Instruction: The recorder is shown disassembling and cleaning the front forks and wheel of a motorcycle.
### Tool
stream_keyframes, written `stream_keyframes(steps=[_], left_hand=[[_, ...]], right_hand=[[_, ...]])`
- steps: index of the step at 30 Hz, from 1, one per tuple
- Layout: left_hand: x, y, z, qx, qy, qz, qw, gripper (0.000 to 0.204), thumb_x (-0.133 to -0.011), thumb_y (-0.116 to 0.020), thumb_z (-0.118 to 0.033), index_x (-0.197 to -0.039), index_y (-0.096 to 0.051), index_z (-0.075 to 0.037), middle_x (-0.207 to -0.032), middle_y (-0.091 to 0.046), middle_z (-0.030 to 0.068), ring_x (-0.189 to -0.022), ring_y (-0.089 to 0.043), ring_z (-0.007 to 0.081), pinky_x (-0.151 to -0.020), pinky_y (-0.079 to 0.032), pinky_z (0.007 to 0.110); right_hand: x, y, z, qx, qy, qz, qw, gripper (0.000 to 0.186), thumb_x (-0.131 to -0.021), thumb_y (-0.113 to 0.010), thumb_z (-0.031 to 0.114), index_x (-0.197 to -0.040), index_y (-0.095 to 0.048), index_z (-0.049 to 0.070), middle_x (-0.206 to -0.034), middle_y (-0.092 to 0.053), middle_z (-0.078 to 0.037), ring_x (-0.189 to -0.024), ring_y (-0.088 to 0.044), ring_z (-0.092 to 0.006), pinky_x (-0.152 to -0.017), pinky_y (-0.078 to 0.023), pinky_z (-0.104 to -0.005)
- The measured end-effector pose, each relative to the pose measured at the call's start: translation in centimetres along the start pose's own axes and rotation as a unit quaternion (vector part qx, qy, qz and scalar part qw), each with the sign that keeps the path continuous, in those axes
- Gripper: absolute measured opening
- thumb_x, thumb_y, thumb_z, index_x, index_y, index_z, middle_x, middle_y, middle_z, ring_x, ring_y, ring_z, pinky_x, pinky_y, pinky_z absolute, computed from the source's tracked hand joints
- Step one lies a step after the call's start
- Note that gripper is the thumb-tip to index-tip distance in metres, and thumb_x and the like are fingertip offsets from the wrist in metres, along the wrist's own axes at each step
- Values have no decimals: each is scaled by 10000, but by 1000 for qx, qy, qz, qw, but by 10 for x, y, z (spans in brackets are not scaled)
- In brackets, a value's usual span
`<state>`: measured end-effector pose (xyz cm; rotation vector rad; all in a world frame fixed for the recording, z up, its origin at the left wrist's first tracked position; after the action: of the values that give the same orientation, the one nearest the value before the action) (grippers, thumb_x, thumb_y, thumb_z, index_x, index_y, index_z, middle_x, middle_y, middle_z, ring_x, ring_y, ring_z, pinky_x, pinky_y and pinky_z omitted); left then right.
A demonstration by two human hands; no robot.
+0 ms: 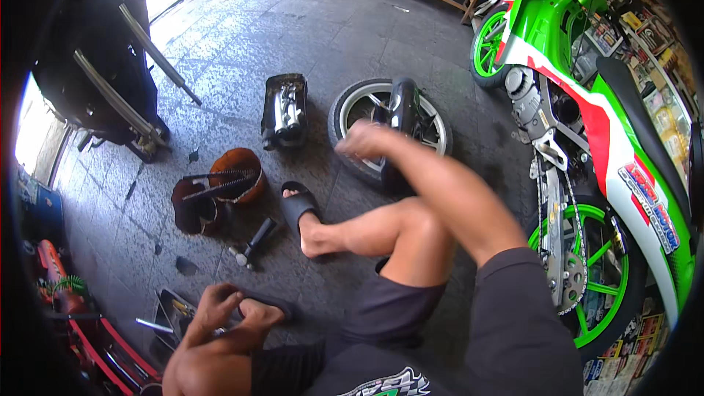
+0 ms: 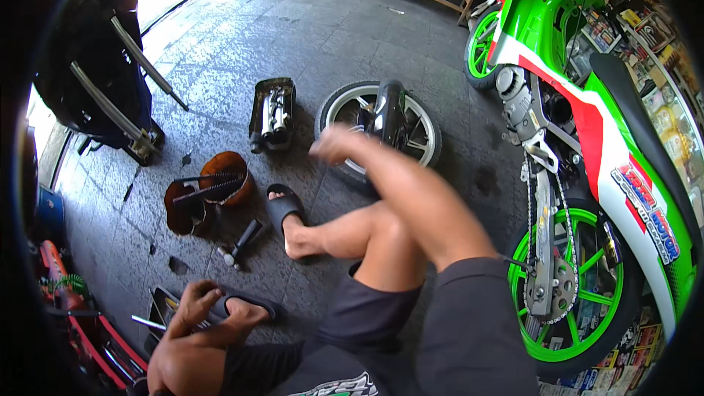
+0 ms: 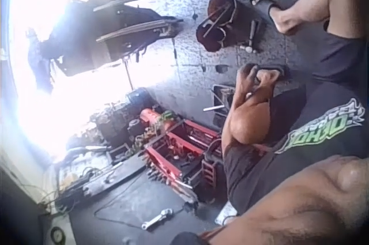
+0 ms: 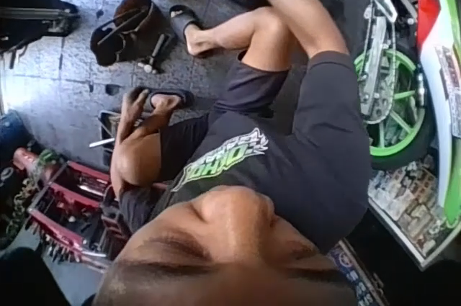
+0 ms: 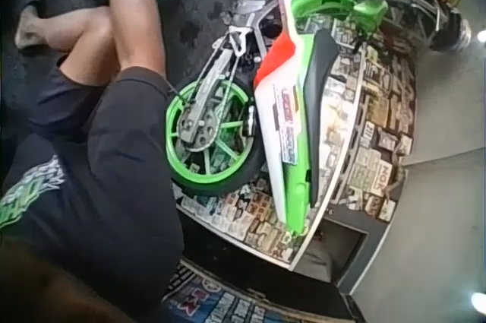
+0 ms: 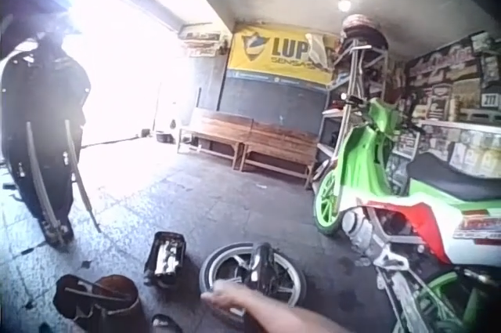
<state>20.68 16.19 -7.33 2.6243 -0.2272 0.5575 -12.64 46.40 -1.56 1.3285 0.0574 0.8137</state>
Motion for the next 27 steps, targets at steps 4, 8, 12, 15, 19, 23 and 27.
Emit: stream_keyframes(steps=[4,8,12,15,19,23,27], left_hand=[[8,-26,-71,-1,-49,71,996,253,-866,-617,-197,-923,-665,45,-794,-669,108,-782,-630,169,-729,-493,324],[-15,-56,-66,-21,-19,165,986,205,-866,-625,-152,-930,-680,35,-851,-673,96,-830,-612,146,-780,-476,311],[-46,-74,-81,-49,-22,147,988,253,-832,-642,-226,-888,-692,16,-820,-687,111,-786,-627,165,-740,-493,323],[-79,-84,-62,-112,-15,134,985,270,-823,-638,-232,-867,-682,31,-796,-679,143,-765,-642,201,-717,-493,334],[-110,-74,-42,-118,24,60,991,261,-814,-625,-214,-839,-661,43,-755,-663,163,-731,-647,223,-687,-490,345],[-148,-84,-44,-129,52,63,988,249,-813,-625,-198,-844,-676,44,-733,-669,111,-700,-625,170,-656,-490,315],[-180,-120,-26,-133,50,123,982,240,-824,-629,-186,-828,-655,53,-702,-645,101,-682,-610,165,-640,-482,328]], right_hand=[[118,85,-99,-359,-102,-268,888,477,-893,-630,461,-746,-674,9,-650,-628,-86,-511,-575,-165,-501,-457,-319],[125,-30,-203,-595,-231,-318,701,445,-951,-541,477,-735,-582,90,-634,-586,-38,-485,-565,-151,-448,-450,-282],[102,-159,-262,-624,-321,-350,621,486,-955,-504,530,-733,-543,100,-643,-543,-40,-468,-519,-142,-419,-440,-282],[87,-186,-298,-443,-377,-459,671,678,-946,-416,617,-786,-632,-5,-827,-663,-176,-810,-631,-324,-769,-475,-425],[51,-189,-303,-496,-388,-449,633,834,-935,-325,680,-1060,-655,-76,-1097,-649,-289,-1111,-576,-434,-919,-443,-450],[21,-202,-290,-638,-376,-403,538,917,-926,-283,713,-1341,-480,-80,-1381,-497,-255,-1306,-459,-360,-1040,-384,-381],[12,-212,-300,-713,-293,-444,457,798,-986,-319,611,-1382,-442,-71,-1410,-502,-143,-1297,-466,-233,-1089,-331,-324]])
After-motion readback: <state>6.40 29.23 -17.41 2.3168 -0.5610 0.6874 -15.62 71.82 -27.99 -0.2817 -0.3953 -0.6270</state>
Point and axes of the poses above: each hand's wrist, its own x-axis away from the middle knuckle, its own y-axis out of the back of the hand, z = x × y, the point moved 9 cm from there along -x, towards the middle knuckle
